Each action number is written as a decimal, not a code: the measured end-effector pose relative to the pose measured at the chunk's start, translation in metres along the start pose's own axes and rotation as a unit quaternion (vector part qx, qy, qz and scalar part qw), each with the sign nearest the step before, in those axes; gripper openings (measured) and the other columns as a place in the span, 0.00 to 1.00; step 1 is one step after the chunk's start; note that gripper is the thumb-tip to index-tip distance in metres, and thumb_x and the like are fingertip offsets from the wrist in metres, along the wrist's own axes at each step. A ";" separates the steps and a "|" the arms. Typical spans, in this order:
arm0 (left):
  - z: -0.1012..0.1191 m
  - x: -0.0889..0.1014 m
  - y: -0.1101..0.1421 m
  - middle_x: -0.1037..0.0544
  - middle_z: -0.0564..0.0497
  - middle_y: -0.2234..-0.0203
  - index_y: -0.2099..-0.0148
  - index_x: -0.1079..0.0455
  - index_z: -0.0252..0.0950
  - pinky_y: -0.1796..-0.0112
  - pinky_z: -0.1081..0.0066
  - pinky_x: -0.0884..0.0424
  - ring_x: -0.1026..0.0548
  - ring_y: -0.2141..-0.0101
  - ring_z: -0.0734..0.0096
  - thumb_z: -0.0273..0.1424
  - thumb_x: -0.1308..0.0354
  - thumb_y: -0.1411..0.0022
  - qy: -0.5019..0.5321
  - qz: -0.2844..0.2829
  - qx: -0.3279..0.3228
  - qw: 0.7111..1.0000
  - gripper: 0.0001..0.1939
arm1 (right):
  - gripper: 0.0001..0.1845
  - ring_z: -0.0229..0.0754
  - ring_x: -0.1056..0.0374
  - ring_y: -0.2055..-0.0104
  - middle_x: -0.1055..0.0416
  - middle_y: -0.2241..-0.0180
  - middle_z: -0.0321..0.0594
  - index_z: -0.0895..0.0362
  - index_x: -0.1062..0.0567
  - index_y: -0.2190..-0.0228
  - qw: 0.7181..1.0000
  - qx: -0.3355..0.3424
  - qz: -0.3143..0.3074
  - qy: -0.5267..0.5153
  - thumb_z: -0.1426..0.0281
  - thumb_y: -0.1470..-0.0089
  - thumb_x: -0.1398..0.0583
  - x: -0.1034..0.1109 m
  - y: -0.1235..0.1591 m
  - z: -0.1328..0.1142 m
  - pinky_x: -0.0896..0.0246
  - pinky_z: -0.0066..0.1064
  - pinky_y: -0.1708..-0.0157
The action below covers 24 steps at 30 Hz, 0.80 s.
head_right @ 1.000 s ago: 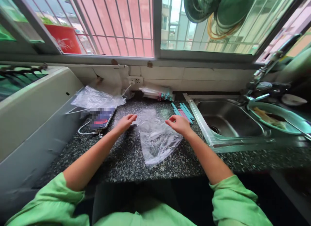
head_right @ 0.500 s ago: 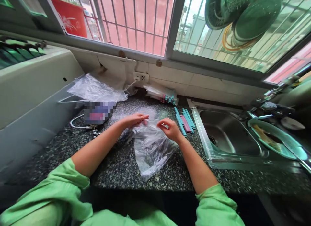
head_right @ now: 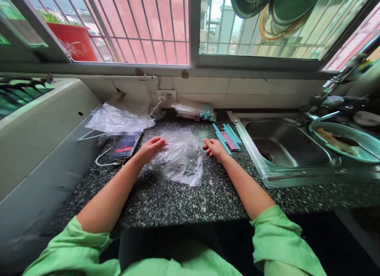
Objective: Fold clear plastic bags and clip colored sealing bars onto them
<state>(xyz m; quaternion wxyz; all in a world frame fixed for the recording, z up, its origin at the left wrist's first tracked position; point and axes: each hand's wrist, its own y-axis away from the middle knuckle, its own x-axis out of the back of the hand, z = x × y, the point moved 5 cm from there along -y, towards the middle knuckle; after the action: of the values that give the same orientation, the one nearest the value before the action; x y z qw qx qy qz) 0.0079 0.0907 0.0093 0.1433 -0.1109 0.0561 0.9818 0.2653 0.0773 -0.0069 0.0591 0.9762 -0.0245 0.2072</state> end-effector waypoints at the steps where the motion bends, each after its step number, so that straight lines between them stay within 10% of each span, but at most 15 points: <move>1: 0.000 0.001 0.002 0.25 0.52 0.76 0.74 0.34 0.33 0.72 0.76 0.33 0.30 0.77 0.78 0.38 0.33 0.59 0.021 0.006 0.002 1.000 0.16 | 0.15 0.29 0.41 0.83 0.27 0.73 0.42 0.60 0.30 0.73 1.000 0.000 -0.005 -0.004 0.61 0.46 0.47 -0.009 -0.002 -0.003 0.49 0.21 0.86; 6: -0.002 0.007 0.001 0.24 0.50 0.76 0.74 0.35 0.33 0.69 0.73 0.31 0.26 0.74 0.73 0.33 0.37 0.51 0.066 0.051 0.013 0.996 0.11 | 0.07 0.28 0.45 0.84 0.34 0.83 0.32 0.60 0.30 0.79 1.000 0.022 0.000 -0.004 0.69 0.57 0.40 -0.031 -0.010 -0.014 0.51 0.21 0.83; 15: -0.013 0.032 -0.008 0.30 0.55 0.84 0.77 0.39 0.34 0.75 0.76 0.34 0.29 0.79 0.75 0.28 0.43 0.47 0.095 0.179 0.045 0.978 0.09 | 0.10 0.29 0.49 0.85 0.36 0.84 0.32 0.58 0.34 0.82 0.998 0.010 0.063 0.021 0.65 0.56 0.44 0.030 -0.007 0.004 0.53 0.23 0.83; 24: -0.010 0.011 0.002 0.21 0.45 0.73 0.71 0.34 0.33 0.64 0.63 0.30 0.23 0.69 0.62 0.31 0.52 0.43 0.184 0.068 0.056 0.979 0.09 | 0.14 0.30 0.48 0.83 0.38 0.87 0.32 0.60 0.32 0.85 0.997 0.024 -0.023 0.068 0.62 0.59 0.40 -0.049 -0.029 -0.018 0.54 0.25 0.81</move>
<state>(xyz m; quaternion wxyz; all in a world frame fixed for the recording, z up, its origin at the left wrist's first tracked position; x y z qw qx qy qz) -0.0009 0.0905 -0.0027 0.0697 -0.2774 0.1440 0.9474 0.2157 0.1096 -0.0140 0.0422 0.9612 0.0069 0.2727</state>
